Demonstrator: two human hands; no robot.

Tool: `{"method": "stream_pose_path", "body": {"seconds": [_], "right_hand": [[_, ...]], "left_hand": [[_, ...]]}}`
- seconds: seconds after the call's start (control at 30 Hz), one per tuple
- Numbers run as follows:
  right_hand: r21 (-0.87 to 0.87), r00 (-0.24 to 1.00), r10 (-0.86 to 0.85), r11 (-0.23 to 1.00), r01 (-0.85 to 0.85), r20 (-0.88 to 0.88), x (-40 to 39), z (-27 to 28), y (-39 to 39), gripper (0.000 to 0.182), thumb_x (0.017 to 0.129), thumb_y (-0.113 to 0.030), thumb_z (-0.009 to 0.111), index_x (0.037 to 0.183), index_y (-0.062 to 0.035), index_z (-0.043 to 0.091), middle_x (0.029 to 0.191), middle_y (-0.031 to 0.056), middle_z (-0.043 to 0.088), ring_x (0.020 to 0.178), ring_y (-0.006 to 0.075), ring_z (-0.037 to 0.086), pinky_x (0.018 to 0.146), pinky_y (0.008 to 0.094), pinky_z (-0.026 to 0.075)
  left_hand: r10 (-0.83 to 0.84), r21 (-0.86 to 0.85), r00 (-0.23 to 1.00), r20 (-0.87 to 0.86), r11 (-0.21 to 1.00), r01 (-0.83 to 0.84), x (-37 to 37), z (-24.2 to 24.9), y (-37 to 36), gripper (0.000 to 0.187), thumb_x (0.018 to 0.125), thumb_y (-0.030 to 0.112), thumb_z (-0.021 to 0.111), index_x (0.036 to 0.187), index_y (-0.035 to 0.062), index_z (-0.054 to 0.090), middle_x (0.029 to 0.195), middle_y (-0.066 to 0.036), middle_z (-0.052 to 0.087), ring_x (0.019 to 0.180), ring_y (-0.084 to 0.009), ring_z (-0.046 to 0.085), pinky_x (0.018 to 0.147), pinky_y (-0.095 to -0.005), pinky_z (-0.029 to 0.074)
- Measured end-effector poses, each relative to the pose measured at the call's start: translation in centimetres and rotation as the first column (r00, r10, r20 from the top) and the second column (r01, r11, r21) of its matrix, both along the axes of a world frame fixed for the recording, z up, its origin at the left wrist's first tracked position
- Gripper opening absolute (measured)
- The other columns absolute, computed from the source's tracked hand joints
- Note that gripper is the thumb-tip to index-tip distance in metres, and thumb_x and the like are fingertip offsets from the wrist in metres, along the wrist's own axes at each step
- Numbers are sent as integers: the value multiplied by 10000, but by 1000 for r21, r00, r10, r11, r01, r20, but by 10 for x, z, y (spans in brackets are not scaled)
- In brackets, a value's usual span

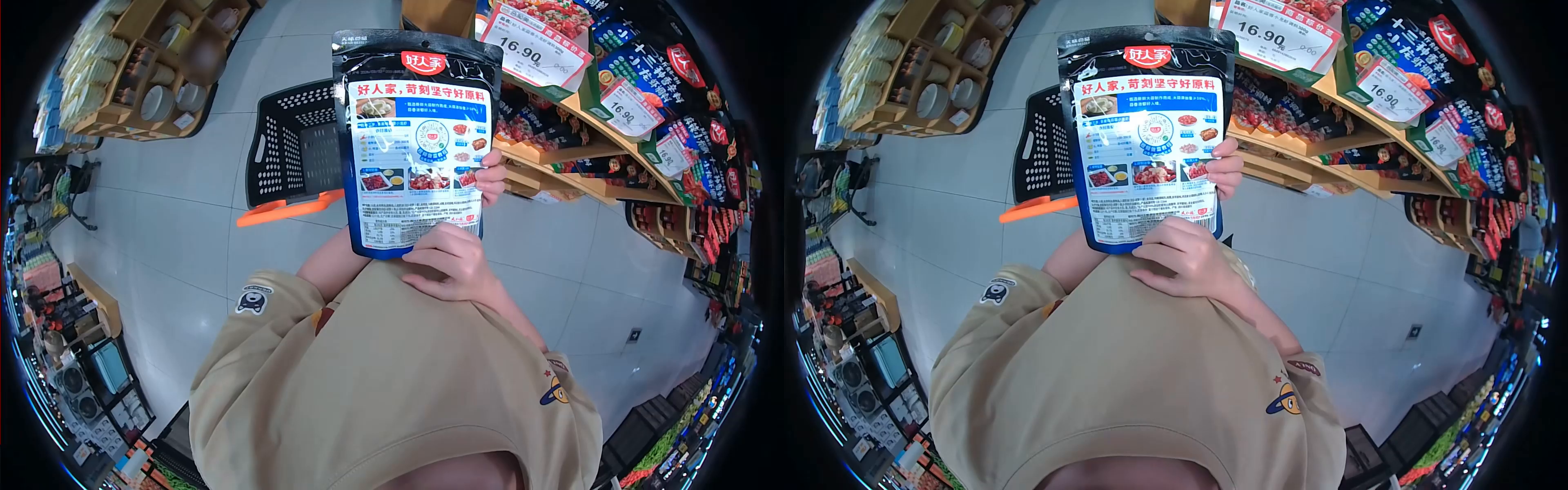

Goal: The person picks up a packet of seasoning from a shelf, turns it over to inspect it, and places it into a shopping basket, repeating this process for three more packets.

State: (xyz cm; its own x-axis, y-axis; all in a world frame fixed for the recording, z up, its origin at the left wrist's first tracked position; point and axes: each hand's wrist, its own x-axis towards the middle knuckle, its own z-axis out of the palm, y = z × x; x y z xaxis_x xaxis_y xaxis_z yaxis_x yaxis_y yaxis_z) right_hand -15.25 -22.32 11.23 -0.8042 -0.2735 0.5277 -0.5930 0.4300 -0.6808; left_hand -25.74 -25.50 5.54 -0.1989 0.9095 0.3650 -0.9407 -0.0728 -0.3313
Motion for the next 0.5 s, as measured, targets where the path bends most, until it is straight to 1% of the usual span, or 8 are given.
{"method": "stream_pose_path", "body": {"seconds": [0.07, 0.1, 0.17, 0.3, 0.37, 0.43, 0.5], "right_hand": [[-9, 1000, 0, 1000, 0, -11, 0, 0, 0, 258, 522, -97, 722, 734, -40, 587, 721, 48, 532, 601, 189, 516, 511, 271, 427], [-9, 1000, -3, 1000, 3, -10, 1, 0, 0, 258, 522, -97, 722, 734, -40, 587, 721, 48, 532, 601, 189, 516, 511, 271, 427], [-8, 1000, -9, 1000, 8, -6, 1, -1, 0, 247, 523, -91, 719, 727, -40, 589, 714, 47, 532, 602, 188, 517, 511, 272, 428], [-21, 1000, -9, 1000, 9, -5, 1, -2, 0, 238, 522, -91, 718, 717, -40, 591, 710, 46, 533, 603, 187, 518, 511, 271, 429], [-19, 1000, -11, 1000, 11, 2, 1, -2, 0, 233, 523, -87, 716, 715, -40, 592, 706, 47, 534, 604, 188, 519, 513, 271, 429], [-21, 1000, -13, 1000, 13, 9, 1, -2, 0, 229, 524, -83, 714, 713, -40, 592, 705, 48, 536, 605, 188, 519, 514, 270, 430], [-24, 1000, -14, 1000, 14, 15, 1, -2, -1, 226, 525, -80, 712, 712, -41, 592, 703, 48, 537, 605, 188, 520, 515, 270, 431]], "left_hand": [[-23, -123, 999, -35, 992, 19, 0, 13, -8, 306, 755, 297, 528, 766, 33, 373, 644, -12, 355, 577, -79, 344, 612, -174, 327], [-25, -123, 999, -34, 992, 21, -1, 12, -7, 306, 755, 297, 528, 766, 33, 373, 644, -12, 355, 577, -79, 344, 612, -174, 327], [-28, -54, 994, -102, 998, 22, -3, 6, -4, 328, 747, 319, 543, 770, 38, 376, 653, -7, 363, 602, -80, 355, 628, -172, 324], [1, 2, 994, -110, 1000, 0, -2, -8, 2, 367, 735, 359, 558, 775, 41, 380, 664, -4, 371, 635, -82, 364, 642, -172, 322], [25, 6, 996, -89, 1000, -24, 0, -8, 1, 291, 789, 309, 475, 783, 37, 374, 641, -10, 373, 647, -80, 365, 649, -178, 324], [28, 3, 996, -87, 1000, -28, 0, -10, 1, 292, 790, 312, 474, 786, 39, 374, 635, -7, 371, 646, -78, 366, 651, -179, 323], [31, 14, 992, -121, 999, -29, -1, -10, 1, 290, 791, 314, 474, 784, 42, 373, 640, -3, 373, 646, -76, 366, 653, -180, 324]]}}
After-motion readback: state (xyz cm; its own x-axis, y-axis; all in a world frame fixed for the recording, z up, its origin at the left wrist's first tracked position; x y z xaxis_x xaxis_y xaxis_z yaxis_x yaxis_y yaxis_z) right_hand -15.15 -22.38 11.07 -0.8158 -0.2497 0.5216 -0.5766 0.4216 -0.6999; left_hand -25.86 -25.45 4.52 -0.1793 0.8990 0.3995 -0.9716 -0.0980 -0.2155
